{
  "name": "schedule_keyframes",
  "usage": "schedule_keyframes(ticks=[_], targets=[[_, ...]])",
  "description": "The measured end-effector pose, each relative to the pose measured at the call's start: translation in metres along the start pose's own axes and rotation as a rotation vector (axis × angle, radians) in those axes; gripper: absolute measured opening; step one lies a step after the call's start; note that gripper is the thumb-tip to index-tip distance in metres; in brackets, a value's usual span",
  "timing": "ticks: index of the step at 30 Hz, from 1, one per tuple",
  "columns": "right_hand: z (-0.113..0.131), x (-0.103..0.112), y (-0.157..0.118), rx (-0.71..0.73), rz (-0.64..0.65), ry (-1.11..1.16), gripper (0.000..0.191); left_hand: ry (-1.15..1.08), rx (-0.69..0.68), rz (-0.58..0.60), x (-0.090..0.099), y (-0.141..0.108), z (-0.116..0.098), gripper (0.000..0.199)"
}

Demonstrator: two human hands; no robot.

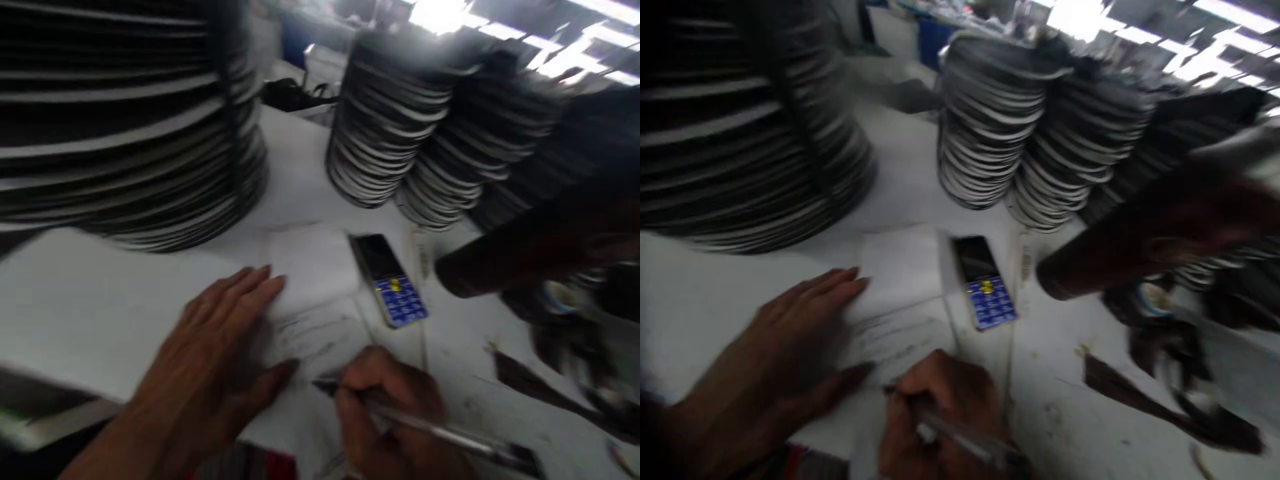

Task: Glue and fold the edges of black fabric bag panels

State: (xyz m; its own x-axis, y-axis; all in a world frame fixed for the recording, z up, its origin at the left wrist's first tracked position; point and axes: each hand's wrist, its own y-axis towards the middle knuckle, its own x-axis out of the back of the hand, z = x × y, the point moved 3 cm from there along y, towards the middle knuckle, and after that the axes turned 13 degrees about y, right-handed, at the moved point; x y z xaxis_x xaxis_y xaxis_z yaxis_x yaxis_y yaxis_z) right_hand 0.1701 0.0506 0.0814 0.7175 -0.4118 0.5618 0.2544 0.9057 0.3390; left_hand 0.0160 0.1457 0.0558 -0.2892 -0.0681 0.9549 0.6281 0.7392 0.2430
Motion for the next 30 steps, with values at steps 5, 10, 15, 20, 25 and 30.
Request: schedule_keyframes(ticks=[5, 10, 15, 20, 25, 30], targets=[[-0.0075, 0.0046, 0.006, -0.134, 0.087, 0.26, 0.02, 0.046, 0.073, 0.166, 0.0122, -0.0083, 0.0013, 0.077], [-0.0053, 0.0082, 0.0015, -0.086, 0.098, 0.234, 0.012, 0.017, 0.056, 0.15, 0.0117, -0.006, -0.0021, 0.079], [-0.0078, 0.0083, 0.0039, -0.062, 0.168, 0.178, 0.013, 0.027, 0.046, 0.143, 0.0108, -0.0077, -0.0006, 0.079], [-0.0067, 0.0075, 0.0048, -0.073, 0.219, 0.094, 0.016, 0.019, 0.05, 0.145, 0.0104, -0.0069, -0.0012, 0.077], [-0.0063, 0.0076, 0.0041, -0.014, 0.234, 0.091, 0.012, 0.013, 0.04, 0.127, 0.0113, -0.0087, -0.0022, 0.077], [-0.0073, 0.0083, 0.0037, -0.022, 0.23, 0.085, 0.01, 0.034, 0.045, 0.125, 0.0101, -0.0086, -0.0018, 0.079]])
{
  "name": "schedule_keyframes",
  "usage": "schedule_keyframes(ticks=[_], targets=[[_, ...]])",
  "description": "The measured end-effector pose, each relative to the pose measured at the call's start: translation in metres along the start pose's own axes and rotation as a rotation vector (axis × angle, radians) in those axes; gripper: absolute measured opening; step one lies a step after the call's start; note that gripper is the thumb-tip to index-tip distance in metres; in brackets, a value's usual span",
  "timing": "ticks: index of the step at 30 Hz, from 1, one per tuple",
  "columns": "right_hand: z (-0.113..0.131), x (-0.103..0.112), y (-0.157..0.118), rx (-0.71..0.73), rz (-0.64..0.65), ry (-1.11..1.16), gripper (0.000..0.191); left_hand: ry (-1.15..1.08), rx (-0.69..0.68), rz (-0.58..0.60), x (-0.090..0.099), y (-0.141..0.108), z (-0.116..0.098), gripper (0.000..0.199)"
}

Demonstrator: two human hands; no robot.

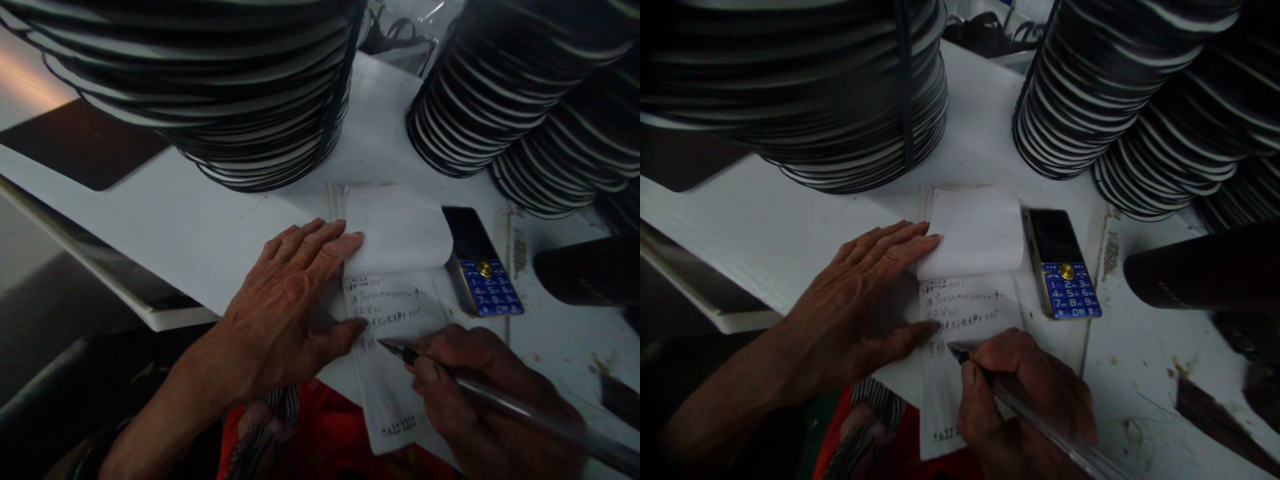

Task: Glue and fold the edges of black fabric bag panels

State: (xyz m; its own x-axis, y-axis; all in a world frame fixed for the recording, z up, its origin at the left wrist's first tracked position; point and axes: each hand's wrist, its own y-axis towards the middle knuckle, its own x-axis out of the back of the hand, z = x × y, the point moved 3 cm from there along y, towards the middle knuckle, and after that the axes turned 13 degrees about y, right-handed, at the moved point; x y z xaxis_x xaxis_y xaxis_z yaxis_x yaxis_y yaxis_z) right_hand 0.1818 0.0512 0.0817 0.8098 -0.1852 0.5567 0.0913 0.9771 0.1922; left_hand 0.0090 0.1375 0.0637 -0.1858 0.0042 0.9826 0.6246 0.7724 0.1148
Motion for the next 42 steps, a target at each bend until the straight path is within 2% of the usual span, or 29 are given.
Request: schedule_keyframes(ticks=[8, 16, 26, 32, 42], targets=[[0.0013, 0.0008, -0.001, 0.014, -0.037, 0.014, 0.013, 0.004, -0.007, -0.001, 0.0006, 0.001, 0.0006, 0.079], [0.0013, 0.0016, 0.0014, 0.027, 0.04, -0.044, 0.011, -0.003, 0.0, 0.008, 0.0012, 0.0002, 0.0001, 0.078], [-0.0006, -0.0014, -0.0054, -0.005, -0.062, 0.054, 0.007, 0.013, -0.009, -0.003, -0.0002, 0.002, 0.0009, 0.081], [-0.0017, 0.0006, -0.0067, -0.028, -0.013, 0.103, 0.006, -0.001, -0.008, -0.02, 0.0005, 0.0011, -0.0003, 0.079], [0.0001, -0.0022, -0.0034, -0.02, -0.036, 0.027, 0.006, -0.001, -0.01, -0.02, 0.0017, 0.0017, 0.0003, 0.077]])
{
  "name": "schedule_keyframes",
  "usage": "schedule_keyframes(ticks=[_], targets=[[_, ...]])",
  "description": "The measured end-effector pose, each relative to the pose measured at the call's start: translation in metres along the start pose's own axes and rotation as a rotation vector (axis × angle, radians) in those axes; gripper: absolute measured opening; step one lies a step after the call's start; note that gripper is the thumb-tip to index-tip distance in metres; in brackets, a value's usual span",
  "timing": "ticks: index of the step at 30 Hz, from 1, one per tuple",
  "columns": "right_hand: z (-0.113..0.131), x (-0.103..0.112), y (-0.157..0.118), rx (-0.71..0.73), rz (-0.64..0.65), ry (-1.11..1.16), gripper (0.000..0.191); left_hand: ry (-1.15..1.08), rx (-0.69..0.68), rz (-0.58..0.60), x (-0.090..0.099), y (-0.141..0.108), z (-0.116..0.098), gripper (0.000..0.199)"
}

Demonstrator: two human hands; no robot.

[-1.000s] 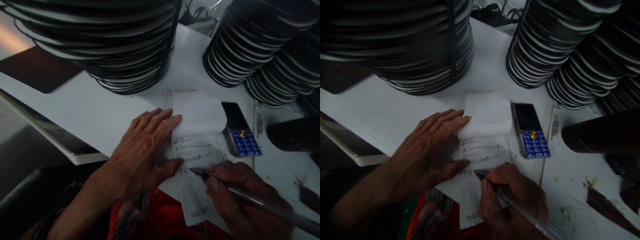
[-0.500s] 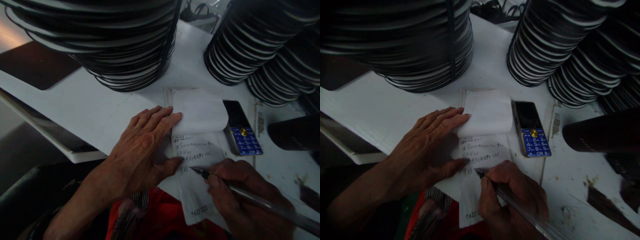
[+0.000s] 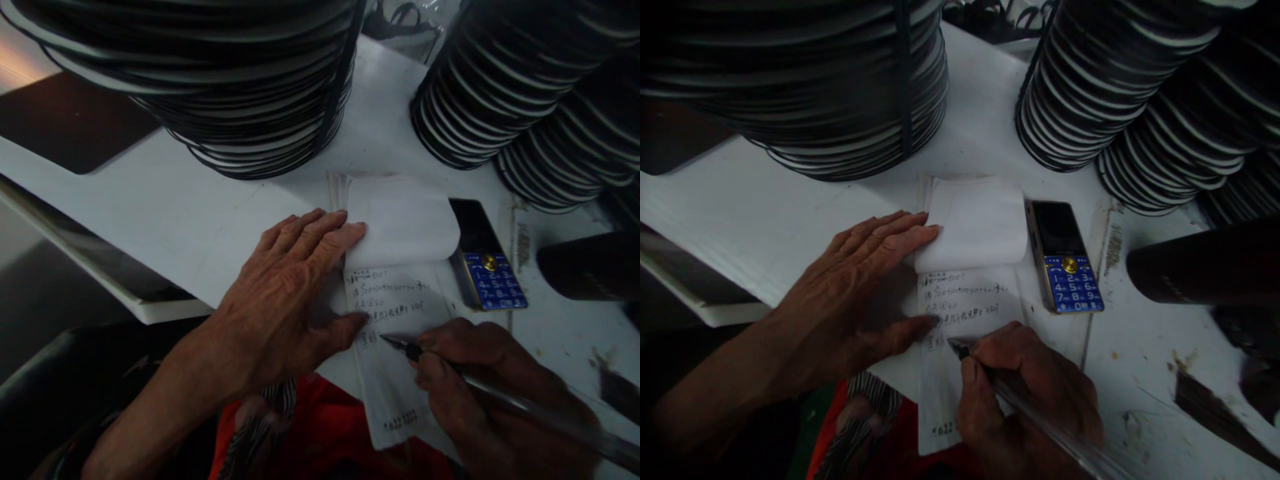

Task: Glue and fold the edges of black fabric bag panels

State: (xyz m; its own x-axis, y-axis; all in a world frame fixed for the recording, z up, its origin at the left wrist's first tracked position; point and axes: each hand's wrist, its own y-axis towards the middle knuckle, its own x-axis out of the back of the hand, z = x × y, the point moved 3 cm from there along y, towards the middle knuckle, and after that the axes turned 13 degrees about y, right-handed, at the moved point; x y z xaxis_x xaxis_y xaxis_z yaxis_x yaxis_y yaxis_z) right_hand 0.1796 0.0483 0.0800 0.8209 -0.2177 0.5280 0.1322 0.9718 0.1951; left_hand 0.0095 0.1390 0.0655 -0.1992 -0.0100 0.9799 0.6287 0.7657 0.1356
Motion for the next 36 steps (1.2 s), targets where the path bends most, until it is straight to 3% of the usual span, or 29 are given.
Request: schedule_keyframes(ticks=[36], targets=[[0.0008, 0.0009, -0.0006, -0.015, -0.002, 0.02, 0.009, -0.004, 0.0, 0.012, -0.0006, -0.0001, -0.0004, 0.078]])
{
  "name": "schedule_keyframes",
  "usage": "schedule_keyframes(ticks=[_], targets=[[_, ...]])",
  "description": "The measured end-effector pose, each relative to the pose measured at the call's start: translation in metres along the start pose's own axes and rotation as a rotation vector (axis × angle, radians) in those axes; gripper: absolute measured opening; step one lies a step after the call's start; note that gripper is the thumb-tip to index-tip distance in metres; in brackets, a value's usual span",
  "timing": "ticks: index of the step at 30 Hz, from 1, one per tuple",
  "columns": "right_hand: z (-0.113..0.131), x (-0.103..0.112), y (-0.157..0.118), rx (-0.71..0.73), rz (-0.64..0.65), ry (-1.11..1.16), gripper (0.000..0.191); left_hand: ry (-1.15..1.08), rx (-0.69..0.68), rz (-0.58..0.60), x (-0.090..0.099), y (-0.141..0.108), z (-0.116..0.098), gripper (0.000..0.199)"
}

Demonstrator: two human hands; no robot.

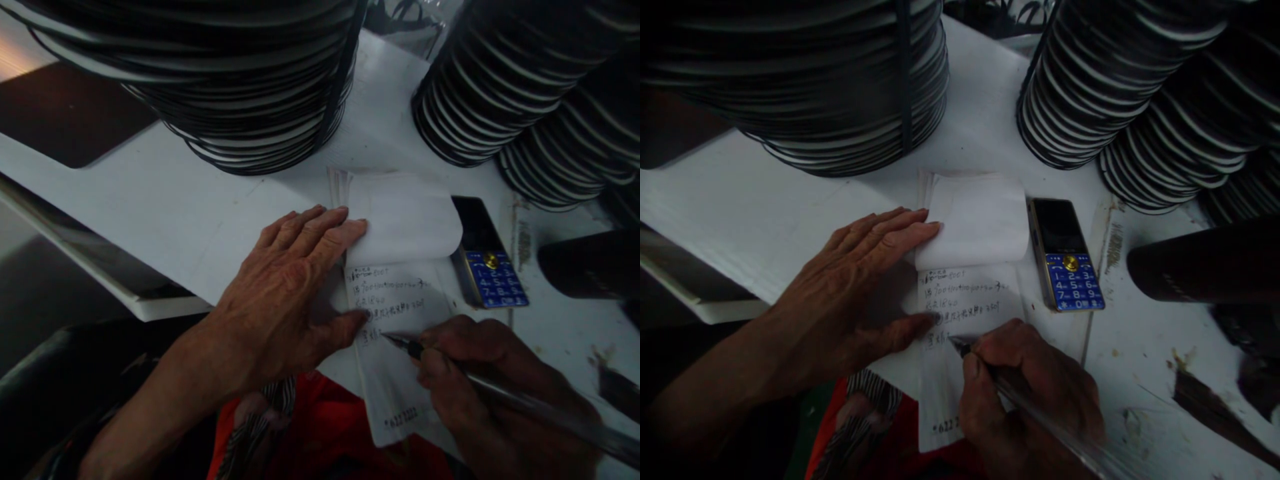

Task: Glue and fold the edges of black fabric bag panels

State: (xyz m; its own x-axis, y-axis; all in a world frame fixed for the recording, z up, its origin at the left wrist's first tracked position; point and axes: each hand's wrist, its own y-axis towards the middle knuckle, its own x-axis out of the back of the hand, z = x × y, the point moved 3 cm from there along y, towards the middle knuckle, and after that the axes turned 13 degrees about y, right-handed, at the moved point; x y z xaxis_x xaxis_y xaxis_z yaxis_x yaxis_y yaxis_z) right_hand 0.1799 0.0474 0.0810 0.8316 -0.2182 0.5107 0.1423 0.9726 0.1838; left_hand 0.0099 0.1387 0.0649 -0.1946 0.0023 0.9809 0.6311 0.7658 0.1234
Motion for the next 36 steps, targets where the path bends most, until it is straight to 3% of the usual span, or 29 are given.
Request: schedule_keyframes(ticks=[7, 12, 16, 23, 36], targets=[[0.0029, 0.0012, 0.0032, 0.052, -0.005, -0.023, 0.008, 0.002, 0.004, 0.003, -0.0005, 0.0009, 0.0003, 0.08], [0.0018, 0.0001, 0.0058, 0.058, 0.072, -0.035, 0.005, 0.007, 0.0, 0.001, -0.0012, 0.0002, -0.0004, 0.079], [0.0014, 0.0018, 0.0038, 0.031, -0.009, -0.045, 0.008, 0.006, 0.009, 0.012, -0.0009, -0.0003, 0.0002, 0.079], [-0.0004, 0.0014, 0.0006, 0.0, -0.043, -0.056, 0.012, -0.017, 0.008, -0.002, -0.0011, -0.0014, 0.0015, 0.08], [0.0006, -0.0007, 0.0021, -0.014, -0.01, -0.003, 0.009, -0.008, -0.001, -0.006, -0.002, -0.0021, 0.0001, 0.078]])
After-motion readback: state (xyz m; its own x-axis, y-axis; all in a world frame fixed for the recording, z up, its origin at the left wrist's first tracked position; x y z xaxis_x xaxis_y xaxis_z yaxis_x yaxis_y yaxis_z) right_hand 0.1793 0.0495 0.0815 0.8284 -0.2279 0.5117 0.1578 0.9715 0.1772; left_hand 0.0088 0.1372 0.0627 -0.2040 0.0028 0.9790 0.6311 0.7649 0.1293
